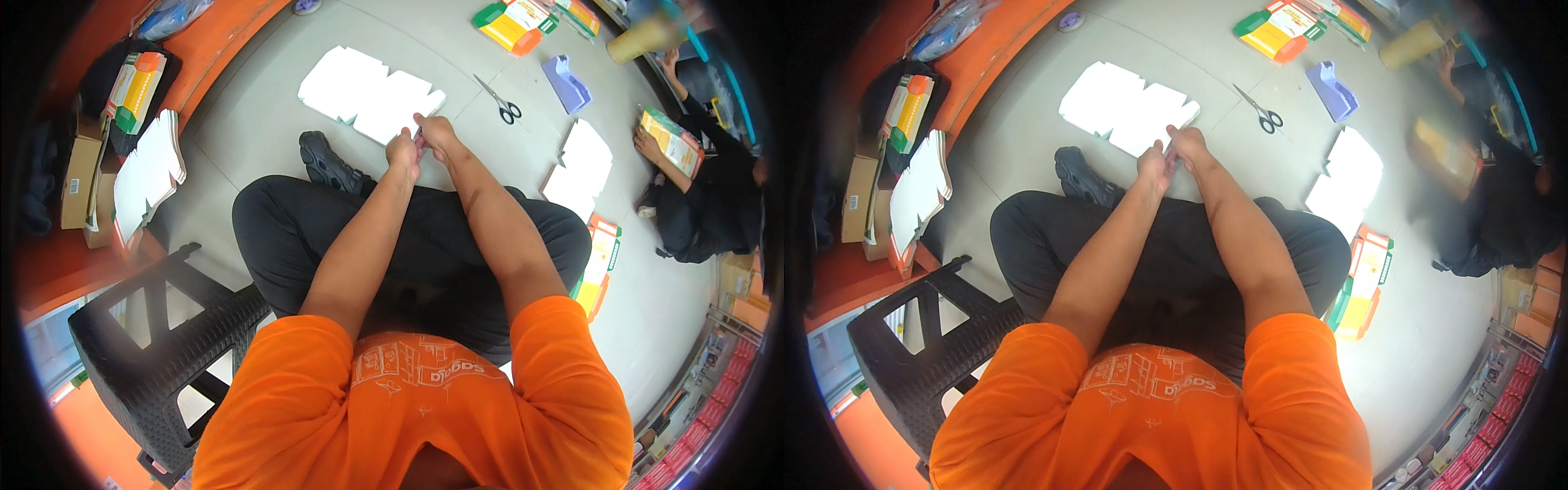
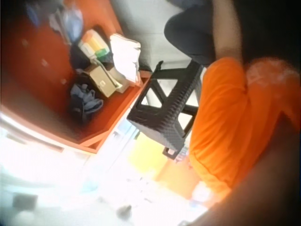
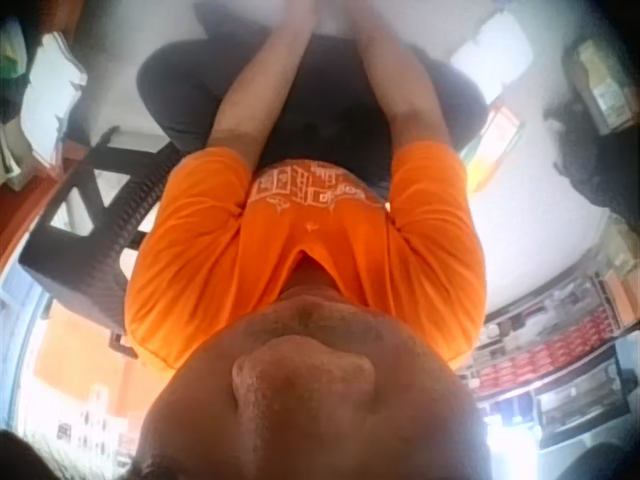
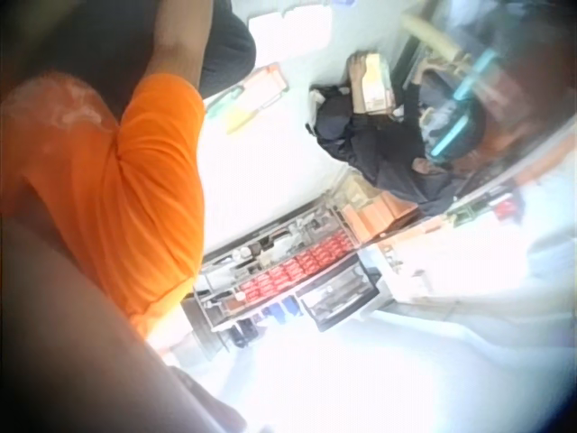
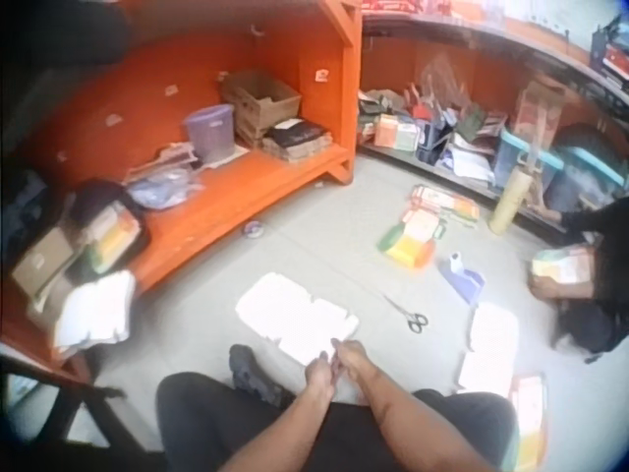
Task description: The person sits on the floor and assembles white paper boxes by applying clear tape to the edges and folding the flaps. They use scissors to cut the tape and handle multiple box pieces, stacking them as they are completed.
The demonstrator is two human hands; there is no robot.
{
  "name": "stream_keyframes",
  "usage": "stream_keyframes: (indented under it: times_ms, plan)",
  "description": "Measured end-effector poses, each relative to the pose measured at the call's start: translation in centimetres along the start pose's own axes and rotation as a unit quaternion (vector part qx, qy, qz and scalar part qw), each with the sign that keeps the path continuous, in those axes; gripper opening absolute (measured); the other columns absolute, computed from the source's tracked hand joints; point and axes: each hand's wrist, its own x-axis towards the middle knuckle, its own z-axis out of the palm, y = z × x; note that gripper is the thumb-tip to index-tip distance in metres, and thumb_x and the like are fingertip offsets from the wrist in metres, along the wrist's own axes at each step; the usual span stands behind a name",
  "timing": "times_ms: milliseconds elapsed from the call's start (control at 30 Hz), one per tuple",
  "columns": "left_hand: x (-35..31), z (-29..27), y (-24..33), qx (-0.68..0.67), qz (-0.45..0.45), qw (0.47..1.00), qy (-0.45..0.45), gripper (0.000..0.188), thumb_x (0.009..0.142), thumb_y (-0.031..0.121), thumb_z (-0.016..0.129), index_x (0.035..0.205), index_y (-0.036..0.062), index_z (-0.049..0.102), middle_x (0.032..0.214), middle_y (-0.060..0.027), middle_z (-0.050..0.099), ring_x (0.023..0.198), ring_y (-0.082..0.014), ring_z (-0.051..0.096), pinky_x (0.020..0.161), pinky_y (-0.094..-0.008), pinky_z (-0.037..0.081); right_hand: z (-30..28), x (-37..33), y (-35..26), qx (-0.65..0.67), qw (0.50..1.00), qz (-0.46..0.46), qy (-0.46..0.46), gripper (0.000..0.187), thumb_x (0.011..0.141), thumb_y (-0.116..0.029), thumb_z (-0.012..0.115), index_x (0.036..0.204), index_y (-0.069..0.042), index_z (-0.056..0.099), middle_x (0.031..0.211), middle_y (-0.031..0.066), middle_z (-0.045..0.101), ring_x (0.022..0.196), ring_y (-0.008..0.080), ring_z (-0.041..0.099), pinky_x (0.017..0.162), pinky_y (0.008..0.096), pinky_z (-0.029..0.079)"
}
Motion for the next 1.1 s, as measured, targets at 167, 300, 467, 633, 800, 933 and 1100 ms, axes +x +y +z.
stream_keyframes:
  times_ms: [167, 300, 467, 633, 800, 933, 1100]
  plan:
    - [2.2, -0.6, -1.1, 0.057, 0.031, 0.997, -0.05, 0.032, 0.104, 0.029, 0.048, 0.122, 0.0029, 0.054, 0.101, -0.0095, 0.065, 0.082, -0.0163, 0.064, 0.05, -0.0244, 0.037, -0.4, -0.9, -0.4, 0.048, 0.998, -0.015, -0.035, 0.034, 0.098, -0.024, 0.058, 0.096, 0.009, 0.063, 0.075, 0.0152, 0.063, 0.056, 0.0244, 0.056, 0.053, 0.0397, 0.046]
    - [2.9, -1.4, -0.3, 0.108, 0.035, 0.989, -0.09, 0.039, 0.106, 0.034, 0.044, 0.132, 0.0069, 0.05, 0.114, -0.0074, 0.064, 0.093, -0.0167, 0.063, 0.056, -0.0264, 0.037, 0.4, -1.5, -1.0, 0.029, 0.997, -0.078, -0.006, 0.031, 0.096, -0.025, 0.061, 0.096, 0.006, 0.064, 0.079, 0.0152, 0.065, 0.062, 0.0239, 0.061, 0.057, 0.0408, 0.048]
    - [-3.5, 1.4, 1.8, 0.169, 0.022, 0.974, -0.151, 0.074, 0.095, 0.058, 0.055, 0.146, 0.0079, 0.037, 0.133, -0.0105, 0.048, 0.115, -0.0218, 0.052, 0.087, -0.033, 0.041, -1.6, -2.3, -3.7, 0.086, 0.987, -0.13, 0.028, 0.027, 0.096, -0.024, 0.061, 0.095, 0.002, 0.065, 0.085, 0.0108, 0.066, 0.072, 0.0175, 0.06, 0.064, 0.0341, 0.049]
    - [-7.1, 0.5, 5.1, 0.245, -0.033, 0.948, -0.202, 0.084, 0.086, 0.065, 0.063, 0.144, 0.0087, 0.039, 0.139, -0.015, 0.045, 0.116, -0.024, 0.053, 0.094, -0.0372, 0.039, -4.6, -2.5, -6.5, 0.179, 0.966, -0.176, 0.063, 0.03, 0.093, -0.022, 0.064, 0.103, 0.006, 0.067, 0.093, 0.0132, 0.069, 0.086, 0.0235, 0.065, 0.078, 0.0369, 0.05]
    - [-10.5, -1.3, 11.4, 0.429, 0.145, 0.852, -0.264, 0.038, 0.096, 0.037, 0.062, 0.12, 0.0071, 0.061, 0.115, -0.0042, 0.066, 0.103, -0.015, 0.061, 0.087, -0.0302, 0.043, -11.4, -1.3, -9.4, 0.285, 0.927, -0.197, 0.146, 0.028, 0.093, -0.02, 0.065, 0.103, 0.006, 0.066, 0.095, 0.0141, 0.069, 0.084, 0.023, 0.066, 0.073, 0.0371, 0.052]
    - [-12.0, -3.9, 17.3, 0.488, 0.333, 0.779, -0.211, 0.03, 0.093, 0.029, 0.066, 0.108, 0.0024, 0.068, 0.11, -0.0092, 0.069, 0.108, -0.0182, 0.062, 0.092, -0.0364, 0.046, -17.5, -1.7, -12.7, 0.3, 0.891, -0.247, 0.235, 0.029, 0.095, -0.018, 0.063, 0.109, 0.007, 0.062, 0.101, 0.0165, 0.067, 0.086, 0.0246, 0.068, 0.075, 0.0369, 0.055]
    - [-11.2, -10.8, 23.6, 0.675, 0.393, 0.619, -0.086, 0.036, 0.094, 0.025, 0.065, 0.113, -0.0049, 0.064, 0.113, -0.0184, 0.067, 0.113, -0.0255, 0.062, 0.099, -0.0378, 0.046, -28.4, -0.1, -15.6, 0.335, 0.841, -0.272, 0.325, 0.039, 0.095, -0.015, 0.062, 0.121, 0.012, 0.055, 0.113, 0.0199, 0.064, 0.095, 0.0287, 0.067, 0.079, 0.0385, 0.055]
